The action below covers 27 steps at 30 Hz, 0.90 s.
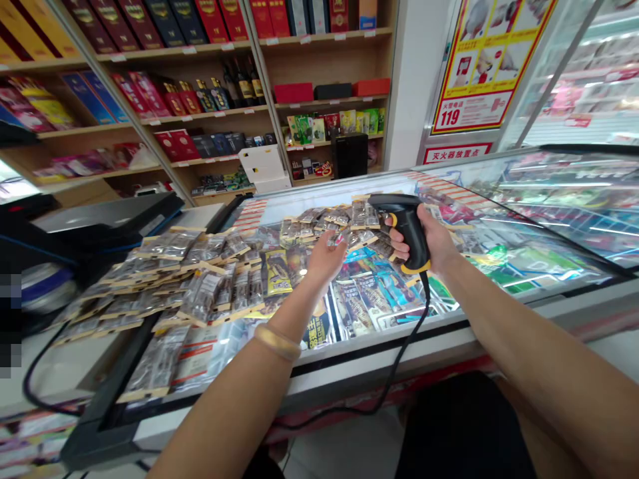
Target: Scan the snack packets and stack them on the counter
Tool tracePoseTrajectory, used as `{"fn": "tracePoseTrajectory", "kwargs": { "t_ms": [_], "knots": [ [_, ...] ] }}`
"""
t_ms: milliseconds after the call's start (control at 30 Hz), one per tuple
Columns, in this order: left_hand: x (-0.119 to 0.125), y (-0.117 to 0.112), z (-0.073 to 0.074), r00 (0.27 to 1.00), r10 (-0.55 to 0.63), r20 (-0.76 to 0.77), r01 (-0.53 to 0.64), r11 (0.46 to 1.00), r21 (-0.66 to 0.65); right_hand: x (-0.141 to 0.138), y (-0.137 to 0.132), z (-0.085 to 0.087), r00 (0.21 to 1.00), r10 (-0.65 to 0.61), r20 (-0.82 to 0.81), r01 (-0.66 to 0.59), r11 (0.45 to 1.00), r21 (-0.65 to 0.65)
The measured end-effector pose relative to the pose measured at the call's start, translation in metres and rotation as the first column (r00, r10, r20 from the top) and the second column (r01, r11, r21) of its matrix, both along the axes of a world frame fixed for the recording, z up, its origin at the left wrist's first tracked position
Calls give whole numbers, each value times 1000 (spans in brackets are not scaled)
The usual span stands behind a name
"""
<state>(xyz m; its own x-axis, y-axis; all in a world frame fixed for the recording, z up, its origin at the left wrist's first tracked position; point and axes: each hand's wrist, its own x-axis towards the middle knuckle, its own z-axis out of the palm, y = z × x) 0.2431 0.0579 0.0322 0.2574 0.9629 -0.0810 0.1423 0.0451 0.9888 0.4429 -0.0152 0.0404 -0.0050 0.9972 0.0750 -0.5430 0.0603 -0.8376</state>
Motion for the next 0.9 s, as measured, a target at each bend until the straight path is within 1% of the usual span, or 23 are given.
{"fn": "tracePoseTrajectory", "kwargs": {
  "t_ms": [67, 133, 233, 300, 400, 467, 533, 633, 767, 833, 900],
  "knots": [
    [7, 1, -4, 996, -17, 91, 23, 998, -56, 2, -1, -3, 1000, -20, 1, 20, 1000, -12],
    [9, 3, -6, 982, -50, 183, 70, 992, -106, 0, 0, -3, 1000, -28, 14, 28, 999, -27],
    [9, 1, -5, 962, -53, 267, 108, 975, -195, -3, 1, -2, 999, -28, 27, 29, 999, -45],
    [9, -2, -2, 954, -7, 301, 78, 971, -224, -5, 1, -2, 999, -22, 30, 24, 998, -52],
    [6, -6, 4, 947, 88, 310, -11, 971, -241, -7, -1, -2, 999, -1, 41, 4, 998, -64],
    [-1, -6, 8, 948, 109, 299, -19, 957, -289, -8, -2, -2, 998, 1, 55, 3, 998, -69],
    [-10, -6, 12, 946, 73, 316, 50, 930, -365, -10, -4, -1, 997, -8, 72, 13, 998, -68],
    [-22, -3, 16, 930, -10, 368, 192, 867, -460, -11, -5, 1, 995, -14, 95, 20, 998, -65],
    [-27, -1, 15, 925, -86, 369, 281, 810, -514, -11, -6, 1, 993, 1, 122, 6, 998, -58],
    [-24, -1, 14, 926, -95, 366, 285, 810, -513, -11, -6, 0, 992, 6, 127, 1, 999, -50],
    [-19, -2, 13, 935, -59, 349, 239, 831, -502, -10, -6, -1, 992, 7, 128, -2, 999, -41]
  ]
}}
